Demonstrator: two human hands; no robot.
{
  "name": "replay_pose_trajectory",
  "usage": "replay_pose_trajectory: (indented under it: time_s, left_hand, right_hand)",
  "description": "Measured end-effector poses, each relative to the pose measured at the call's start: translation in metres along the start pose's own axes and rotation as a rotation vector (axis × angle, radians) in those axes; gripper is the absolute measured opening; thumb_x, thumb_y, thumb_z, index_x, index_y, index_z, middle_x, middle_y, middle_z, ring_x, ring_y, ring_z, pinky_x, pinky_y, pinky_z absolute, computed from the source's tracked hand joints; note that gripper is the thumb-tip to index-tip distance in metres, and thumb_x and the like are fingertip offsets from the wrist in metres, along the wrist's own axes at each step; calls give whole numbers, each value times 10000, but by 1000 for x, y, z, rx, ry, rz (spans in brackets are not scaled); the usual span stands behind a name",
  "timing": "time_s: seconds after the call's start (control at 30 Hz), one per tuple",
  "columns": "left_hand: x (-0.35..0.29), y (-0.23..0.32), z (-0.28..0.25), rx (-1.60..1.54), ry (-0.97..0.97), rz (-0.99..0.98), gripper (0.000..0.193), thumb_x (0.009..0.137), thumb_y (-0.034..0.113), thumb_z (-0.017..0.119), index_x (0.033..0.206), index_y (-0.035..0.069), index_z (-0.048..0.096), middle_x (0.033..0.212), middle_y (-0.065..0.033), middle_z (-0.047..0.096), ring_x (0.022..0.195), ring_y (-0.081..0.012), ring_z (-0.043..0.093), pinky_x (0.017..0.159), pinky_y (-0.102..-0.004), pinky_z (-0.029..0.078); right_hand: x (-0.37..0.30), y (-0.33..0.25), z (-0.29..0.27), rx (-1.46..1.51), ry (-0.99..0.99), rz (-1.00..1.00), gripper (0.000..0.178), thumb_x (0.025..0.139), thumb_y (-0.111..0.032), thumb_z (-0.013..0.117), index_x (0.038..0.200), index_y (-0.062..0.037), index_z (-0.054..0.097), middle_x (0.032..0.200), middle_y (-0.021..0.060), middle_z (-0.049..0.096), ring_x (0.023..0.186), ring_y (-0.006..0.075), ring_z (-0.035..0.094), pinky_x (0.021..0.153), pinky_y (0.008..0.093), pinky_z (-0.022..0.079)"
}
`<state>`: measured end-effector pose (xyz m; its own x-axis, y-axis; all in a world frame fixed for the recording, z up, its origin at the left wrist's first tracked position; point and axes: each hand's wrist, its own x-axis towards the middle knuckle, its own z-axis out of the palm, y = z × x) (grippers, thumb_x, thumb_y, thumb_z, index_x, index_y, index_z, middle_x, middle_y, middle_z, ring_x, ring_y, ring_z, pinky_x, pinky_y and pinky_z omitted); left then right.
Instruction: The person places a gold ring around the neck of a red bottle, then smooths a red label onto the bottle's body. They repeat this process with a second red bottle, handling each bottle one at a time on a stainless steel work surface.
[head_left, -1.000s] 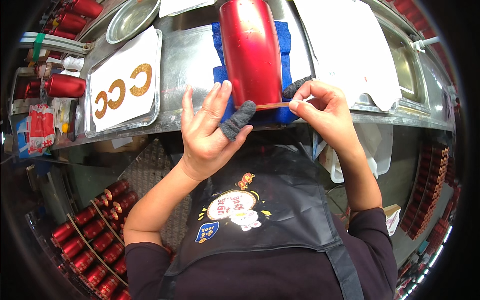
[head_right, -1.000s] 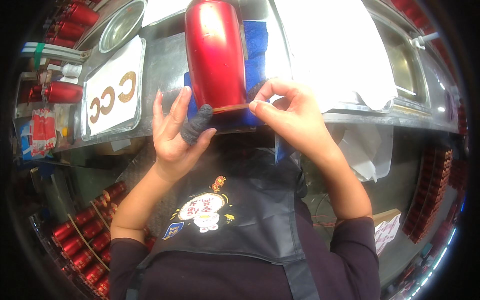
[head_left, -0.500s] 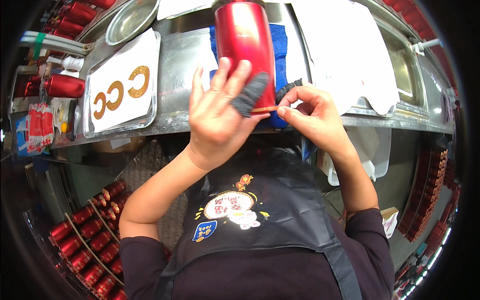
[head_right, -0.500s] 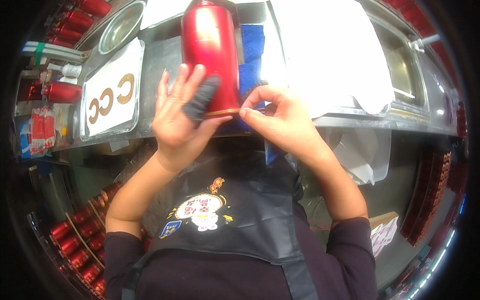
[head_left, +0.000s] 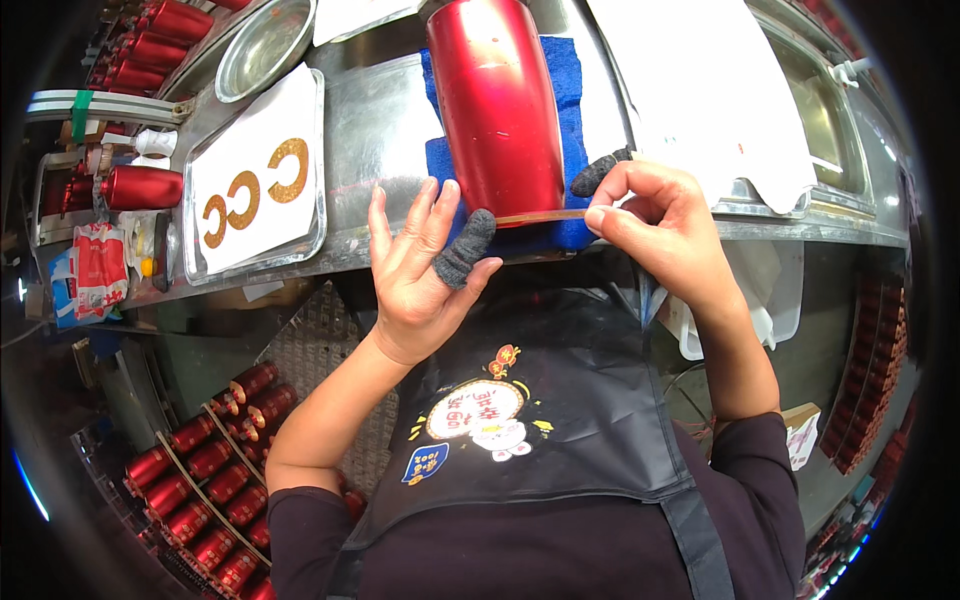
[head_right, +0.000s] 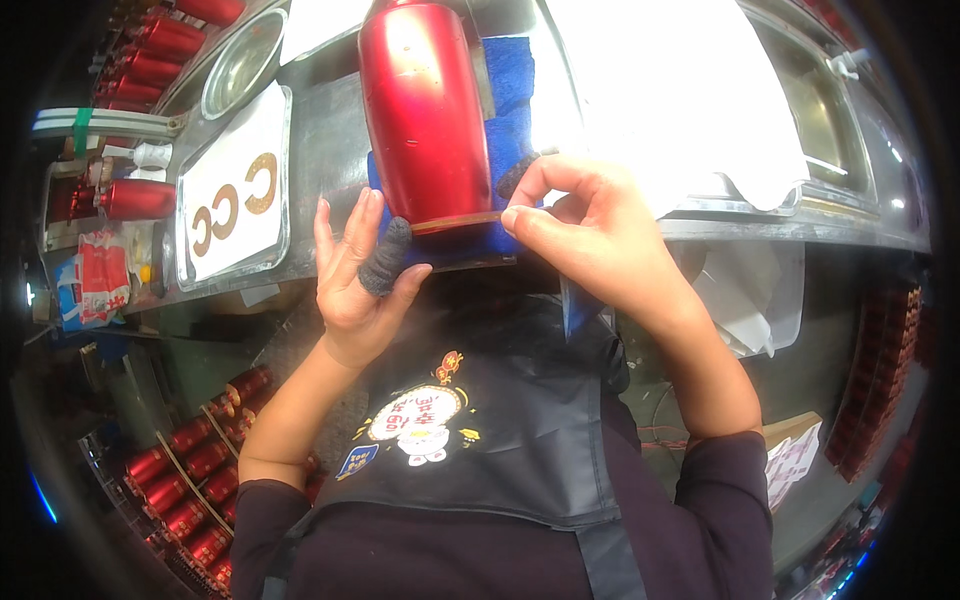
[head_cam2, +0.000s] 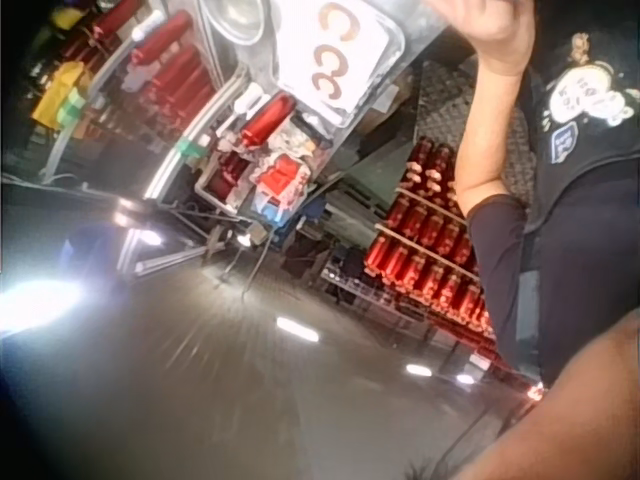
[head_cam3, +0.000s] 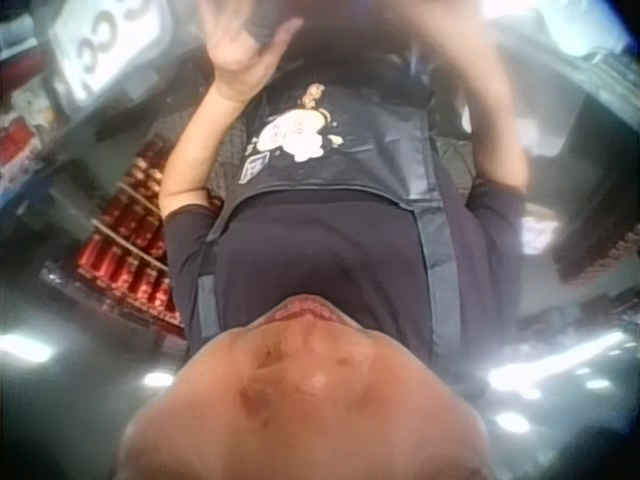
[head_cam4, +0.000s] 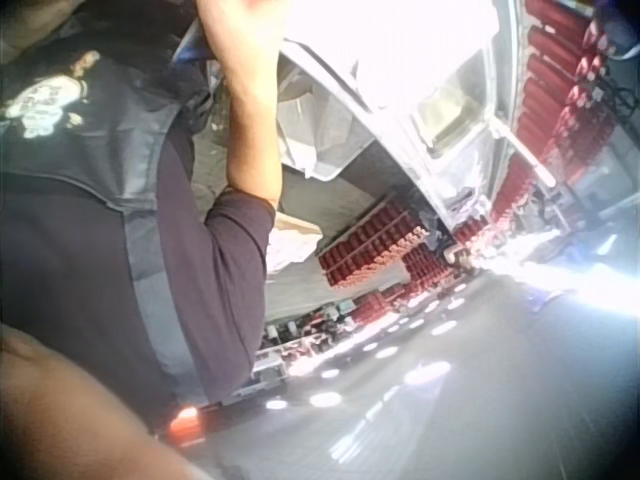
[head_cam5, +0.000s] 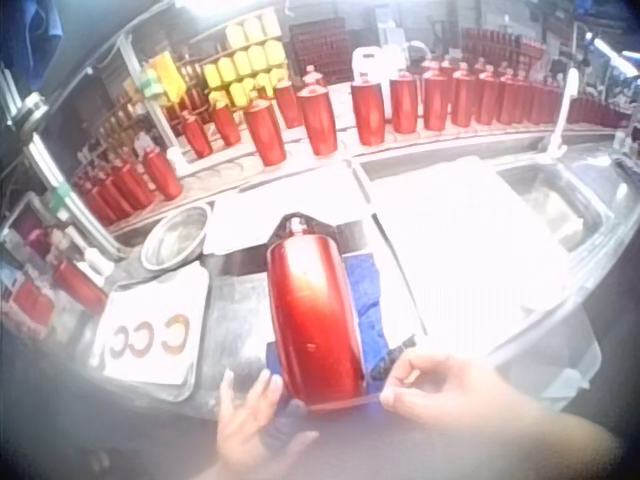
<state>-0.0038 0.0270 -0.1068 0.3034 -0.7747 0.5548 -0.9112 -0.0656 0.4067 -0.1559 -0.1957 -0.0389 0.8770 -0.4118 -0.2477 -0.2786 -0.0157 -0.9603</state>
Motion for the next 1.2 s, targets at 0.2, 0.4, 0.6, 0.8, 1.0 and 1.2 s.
replay_pose_trajectory:
  time_s: [0.2, 0.4, 0.6, 0.8, 1.0, 1.2]
  left_hand:
    - [23, 15, -8, 117, -19, 85, 437, 736, 108, 855, 1161, 99, 751, 1470, -239, 551, 1307, -435, 577, 1146, -683, 234]
    - [52, 29, 4, 273, -30, 176, 334, 718, 235, 813, 1049, 194, 781, 1419, -174, 614, 1299, -464, 566, 1079, -744, 287]
    - [47, 13, 8, -49, 117, -61, 633, 701, 214, 885, 1279, 34, 701, 1442, -206, 585, 1364, -391, 536, 1122, -649, 328]
    - [10, 3, -4, -63, 39, -81, 531, 732, 163, 887, 1203, -11, 714, 1429, -226, 589, 1313, -410, 579, 1127, -662, 314]
    - [5, 4, -3, 29, 26, 2, 432, 738, 141, 887, 1134, 50, 741, 1417, -218, 604, 1285, -427, 596, 1128, -698, 262]
    - [31, 13, -8, 163, 15, 151, 412, 701, 102, 873, 1097, 75, 765, 1413, -217, 605, 1276, -427, 601, 1143, -679, 251]
  right_hand:
    - [6, 11, -2, 9, -25, -17, 131, 877, -88, 731, 814, -14, 644, 797, -43, 574, 678, -5, 500, 590, 174, 373]
    - [10, 14, 5, 23, -24, 2, 132, 882, -90, 746, 821, -15, 656, 809, -49, 568, 672, -15, 479, 574, 172, 350]
    - [7, 10, 6, 11, -29, 21, 145, 888, -100, 754, 830, -9, 658, 804, -60, 536, 653, -19, 430, 557, 177, 310]
    - [6, 10, 2, 72, -57, 53, 150, 883, -113, 751, 835, -7, 658, 803, -47, 576, 681, -9, 472, 590, 180, 354]
    - [9, 19, 0, 135, -67, 41, 107, 885, -86, 717, 841, -8, 659, 791, -29, 615, 725, 20, 543, 653, 196, 428]
    - [12, 22, -2, 97, -70, 36, 96, 888, -75, 710, 844, -6, 660, 797, -24, 621, 742, 30, 558, 667, 202, 444]
